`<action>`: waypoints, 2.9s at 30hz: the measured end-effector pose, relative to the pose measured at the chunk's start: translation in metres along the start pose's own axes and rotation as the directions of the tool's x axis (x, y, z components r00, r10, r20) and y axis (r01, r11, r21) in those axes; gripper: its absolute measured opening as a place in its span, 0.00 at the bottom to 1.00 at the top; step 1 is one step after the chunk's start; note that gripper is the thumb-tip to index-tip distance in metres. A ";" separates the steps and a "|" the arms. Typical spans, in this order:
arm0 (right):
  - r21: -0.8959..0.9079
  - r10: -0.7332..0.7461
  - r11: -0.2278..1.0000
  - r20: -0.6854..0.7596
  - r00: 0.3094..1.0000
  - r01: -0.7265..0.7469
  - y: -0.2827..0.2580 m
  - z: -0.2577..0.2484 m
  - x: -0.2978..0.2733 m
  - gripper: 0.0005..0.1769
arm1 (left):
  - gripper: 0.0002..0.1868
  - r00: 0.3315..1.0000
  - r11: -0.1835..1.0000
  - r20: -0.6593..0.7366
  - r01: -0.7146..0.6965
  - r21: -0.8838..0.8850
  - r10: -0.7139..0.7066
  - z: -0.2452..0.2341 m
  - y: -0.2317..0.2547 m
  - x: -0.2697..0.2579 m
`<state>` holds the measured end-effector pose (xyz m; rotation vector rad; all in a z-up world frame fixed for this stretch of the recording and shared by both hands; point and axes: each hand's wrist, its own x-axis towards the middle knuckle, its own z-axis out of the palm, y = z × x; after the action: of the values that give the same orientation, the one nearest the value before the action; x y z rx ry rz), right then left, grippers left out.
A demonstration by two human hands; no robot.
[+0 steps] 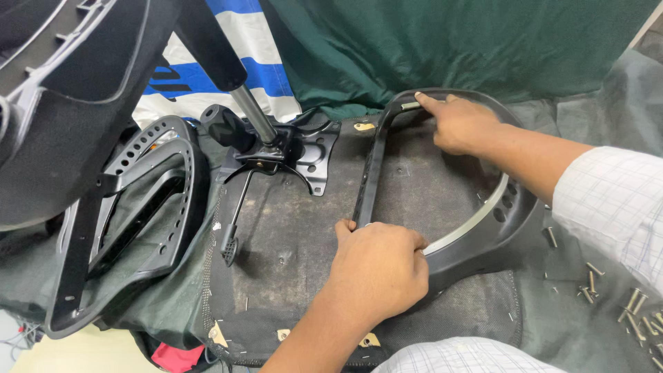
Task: The person unscrews screws from an office chair armrest with a screwdriver, removes the armrest pad from the seat, then aligns the armrest back on the seat and drives the screws back in by hand and with the screwdriver.
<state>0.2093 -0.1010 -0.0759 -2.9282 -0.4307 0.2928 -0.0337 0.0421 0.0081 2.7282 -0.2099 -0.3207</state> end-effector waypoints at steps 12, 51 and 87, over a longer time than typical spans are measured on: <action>-0.176 0.040 0.984 0.090 0.995 -0.023 -0.034 -0.006 -0.018 0.57 | 0.11 0.967 0.990 -0.211 -0.136 0.046 0.142 0.008 -0.002 -0.003; 0.167 0.357 0.910 0.149 0.922 -0.379 0.037 0.020 0.015 0.52 | 0.53 0.978 0.931 0.208 -0.105 0.350 0.032 0.028 0.035 0.025; -0.056 0.233 0.972 0.202 0.951 -0.227 0.084 0.046 0.002 0.22 | 0.42 0.985 0.948 0.144 -0.135 0.287 0.096 0.064 0.044 0.072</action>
<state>0.2240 -0.1734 -0.1368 -2.9921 -0.1183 0.6325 0.0154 -0.0341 -0.0465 2.9743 -0.4885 -0.4656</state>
